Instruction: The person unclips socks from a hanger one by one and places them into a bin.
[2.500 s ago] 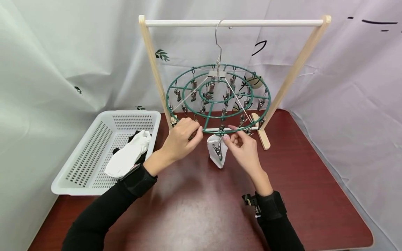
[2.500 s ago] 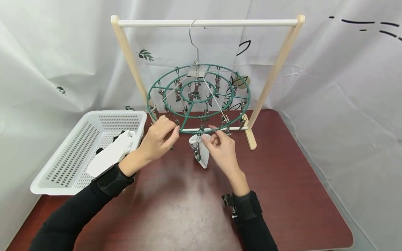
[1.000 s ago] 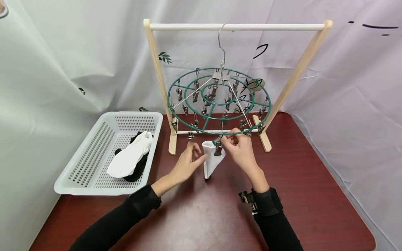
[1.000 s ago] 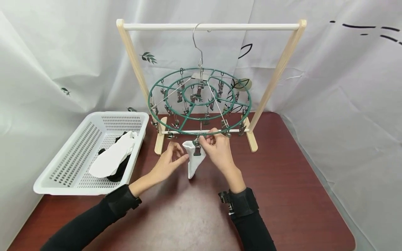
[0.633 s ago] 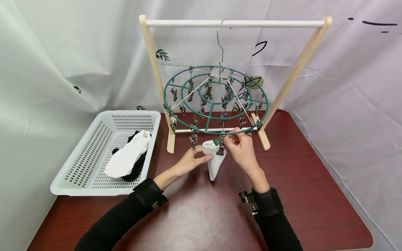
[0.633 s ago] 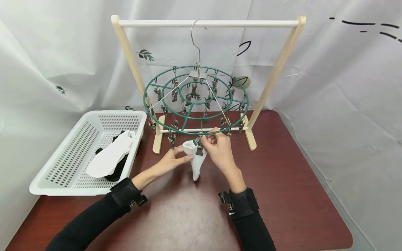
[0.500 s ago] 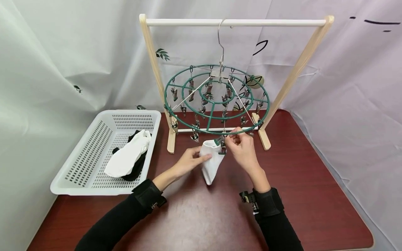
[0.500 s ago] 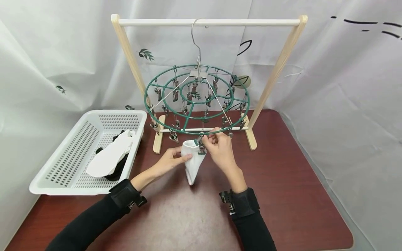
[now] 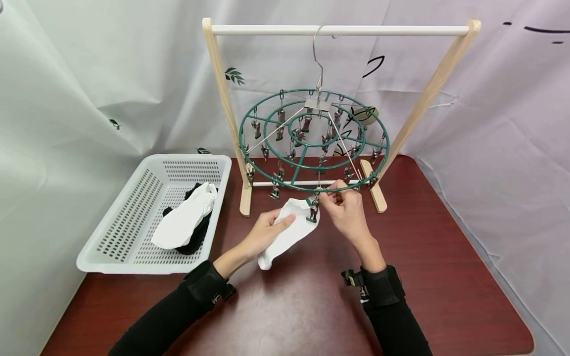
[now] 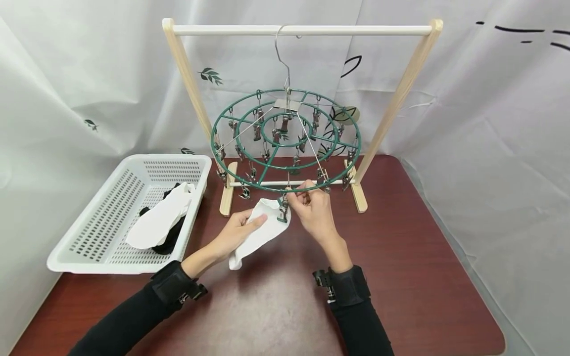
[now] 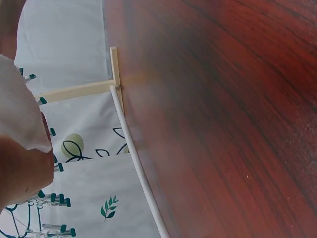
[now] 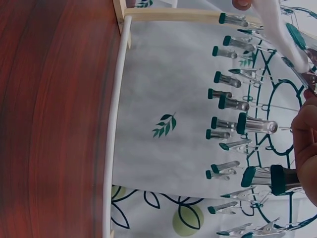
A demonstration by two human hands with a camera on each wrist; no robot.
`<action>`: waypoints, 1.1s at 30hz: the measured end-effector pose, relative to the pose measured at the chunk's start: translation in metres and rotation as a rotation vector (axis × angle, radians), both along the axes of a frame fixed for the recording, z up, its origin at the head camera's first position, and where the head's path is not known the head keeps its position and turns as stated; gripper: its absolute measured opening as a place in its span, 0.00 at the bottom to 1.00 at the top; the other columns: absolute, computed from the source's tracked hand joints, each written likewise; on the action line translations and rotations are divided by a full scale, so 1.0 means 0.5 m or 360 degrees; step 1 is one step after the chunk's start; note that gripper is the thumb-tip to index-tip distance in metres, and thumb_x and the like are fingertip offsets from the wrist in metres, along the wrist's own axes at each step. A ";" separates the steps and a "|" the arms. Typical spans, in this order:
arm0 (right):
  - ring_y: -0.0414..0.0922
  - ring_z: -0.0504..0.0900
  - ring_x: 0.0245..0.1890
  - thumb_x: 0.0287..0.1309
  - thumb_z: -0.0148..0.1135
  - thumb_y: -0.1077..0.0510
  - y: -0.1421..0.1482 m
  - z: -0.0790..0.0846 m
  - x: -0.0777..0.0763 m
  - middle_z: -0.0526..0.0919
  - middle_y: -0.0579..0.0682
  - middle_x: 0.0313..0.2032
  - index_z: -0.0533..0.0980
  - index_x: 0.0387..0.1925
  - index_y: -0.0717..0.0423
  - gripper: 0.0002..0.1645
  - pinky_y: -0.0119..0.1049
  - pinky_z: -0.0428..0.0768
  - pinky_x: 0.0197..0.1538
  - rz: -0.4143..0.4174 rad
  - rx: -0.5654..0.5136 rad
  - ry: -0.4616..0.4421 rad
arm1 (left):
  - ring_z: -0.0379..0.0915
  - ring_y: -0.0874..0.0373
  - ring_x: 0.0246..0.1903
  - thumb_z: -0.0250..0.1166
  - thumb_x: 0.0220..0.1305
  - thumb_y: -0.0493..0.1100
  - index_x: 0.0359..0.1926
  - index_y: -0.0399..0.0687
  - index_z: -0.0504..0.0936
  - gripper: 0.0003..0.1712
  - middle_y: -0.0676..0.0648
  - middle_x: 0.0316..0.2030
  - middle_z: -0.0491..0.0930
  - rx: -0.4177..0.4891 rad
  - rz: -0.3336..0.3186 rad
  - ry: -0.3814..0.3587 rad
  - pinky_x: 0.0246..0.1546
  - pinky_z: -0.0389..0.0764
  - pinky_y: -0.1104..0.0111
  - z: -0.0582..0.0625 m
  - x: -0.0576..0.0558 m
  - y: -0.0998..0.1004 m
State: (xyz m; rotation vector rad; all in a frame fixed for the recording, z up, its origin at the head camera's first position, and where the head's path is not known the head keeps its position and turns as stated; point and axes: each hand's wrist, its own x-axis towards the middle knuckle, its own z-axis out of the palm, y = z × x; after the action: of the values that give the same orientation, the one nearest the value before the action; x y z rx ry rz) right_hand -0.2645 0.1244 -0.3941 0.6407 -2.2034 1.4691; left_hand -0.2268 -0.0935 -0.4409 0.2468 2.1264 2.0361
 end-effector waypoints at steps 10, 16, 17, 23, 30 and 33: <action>0.35 0.65 0.20 0.58 0.68 0.71 0.006 -0.003 -0.005 0.73 0.51 0.19 0.74 0.26 0.63 0.10 0.23 0.62 0.27 -0.0066 -0.0046 0.0057 | 0.77 0.63 0.23 0.60 0.75 0.45 0.52 0.34 0.82 0.18 0.51 0.29 0.83 -0.0102 0.0014 0.0042 0.23 0.77 0.73 0.017 0.021 -0.019; 0.33 0.62 0.19 0.57 0.64 0.76 0.003 0.031 0.015 0.70 0.53 0.17 0.71 0.23 0.67 0.12 0.23 0.60 0.27 -0.0083 -0.0040 0.0072 | 0.77 0.61 0.22 0.60 0.75 0.46 0.49 0.37 0.82 0.15 0.49 0.28 0.82 -0.0194 0.0062 0.0142 0.21 0.78 0.71 0.041 0.032 -0.049; 0.33 0.62 0.19 0.56 0.63 0.77 0.002 0.039 0.021 0.69 0.52 0.17 0.70 0.22 0.67 0.13 0.23 0.60 0.27 -0.0079 -0.0041 0.0078 | 0.77 0.60 0.22 0.60 0.75 0.45 0.49 0.38 0.82 0.14 0.48 0.28 0.82 -0.0217 0.0076 0.0164 0.21 0.78 0.71 0.047 0.034 -0.055; 0.32 0.62 0.19 0.56 0.63 0.77 0.002 0.060 0.037 0.69 0.49 0.18 0.70 0.21 0.66 0.13 0.24 0.61 0.26 -0.0069 -0.0033 0.0087 | 0.76 0.59 0.19 0.58 0.76 0.45 0.51 0.38 0.82 0.15 0.45 0.28 0.81 -0.0315 0.0305 0.0238 0.16 0.78 0.67 0.082 0.038 -0.094; 0.34 0.64 0.19 0.54 0.63 0.79 0.001 0.067 0.041 0.69 0.48 0.19 0.71 0.21 0.68 0.13 0.23 0.62 0.26 -0.0047 -0.0046 0.0030 | 0.75 0.61 0.19 0.55 0.78 0.48 0.56 0.36 0.79 0.20 0.45 0.28 0.79 -0.0389 0.0641 0.0258 0.16 0.79 0.66 0.134 0.037 -0.171; 0.34 0.64 0.20 0.53 0.62 0.80 0.002 0.064 0.041 0.70 0.47 0.19 0.72 0.23 0.69 0.11 0.23 0.63 0.26 -0.0033 -0.0054 0.0013 | 0.76 0.62 0.21 0.54 0.79 0.48 0.58 0.33 0.76 0.22 0.43 0.31 0.79 -0.0505 0.0662 0.0264 0.18 0.80 0.66 0.146 0.027 -0.216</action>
State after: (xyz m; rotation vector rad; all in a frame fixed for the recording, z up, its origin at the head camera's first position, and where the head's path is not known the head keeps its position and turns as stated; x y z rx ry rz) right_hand -0.2442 0.1256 -0.3621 0.6095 -2.1677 1.4879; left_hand -0.2134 -0.2015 -0.3676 -0.0857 2.7544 1.8782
